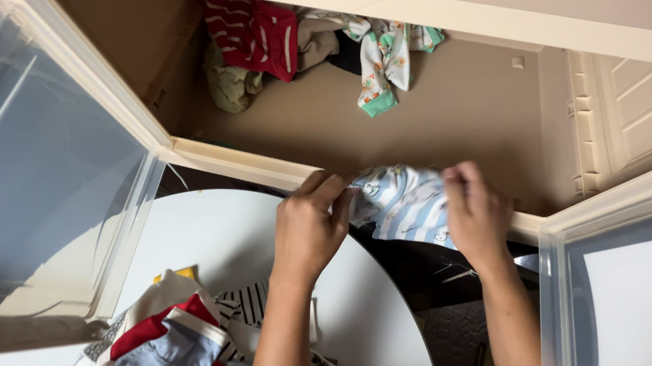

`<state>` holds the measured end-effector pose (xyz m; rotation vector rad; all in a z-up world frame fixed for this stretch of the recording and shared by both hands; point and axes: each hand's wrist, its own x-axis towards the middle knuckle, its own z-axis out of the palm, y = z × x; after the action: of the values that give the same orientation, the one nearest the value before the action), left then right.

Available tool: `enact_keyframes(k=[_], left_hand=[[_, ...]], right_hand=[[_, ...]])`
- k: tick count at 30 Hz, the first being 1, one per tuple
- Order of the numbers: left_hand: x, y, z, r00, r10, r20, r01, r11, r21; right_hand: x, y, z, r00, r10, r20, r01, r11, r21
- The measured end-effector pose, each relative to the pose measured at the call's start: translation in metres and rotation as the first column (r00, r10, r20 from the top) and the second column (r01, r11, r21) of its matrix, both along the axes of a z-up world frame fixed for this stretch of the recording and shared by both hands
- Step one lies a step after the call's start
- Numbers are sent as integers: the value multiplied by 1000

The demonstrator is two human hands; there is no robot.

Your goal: The person sorts through baby clothing, picking items out of a storage bin and placing them onto a round table one by one.

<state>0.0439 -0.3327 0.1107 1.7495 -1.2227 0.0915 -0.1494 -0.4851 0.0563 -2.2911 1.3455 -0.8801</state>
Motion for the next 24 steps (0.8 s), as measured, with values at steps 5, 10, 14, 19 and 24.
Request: enact_keyframes(k=[5,10,14,19,24], left_hand=[[-8,12,0,872,-147,-468,119,989,-88],[10,78,-4,387,-323,-864,248,939,-240],[-15,166,0,351,-195,-916,117,979,-164],[-79,290,-4,341,-179,-923,-348,888,-301],[-85,350,-35,554,539,-634,-703,711,-10]], right_hand=[[-3,30,-36,456,239,857,-374,926,-58],[17,86,-31,180,160,970,-768,639,37],[28,144,-5,247,9,969,-903,364,227],[32,220,28,227,87,970,-965,-116,237],[71,274,36,129,471,872,-962,-156,226]])
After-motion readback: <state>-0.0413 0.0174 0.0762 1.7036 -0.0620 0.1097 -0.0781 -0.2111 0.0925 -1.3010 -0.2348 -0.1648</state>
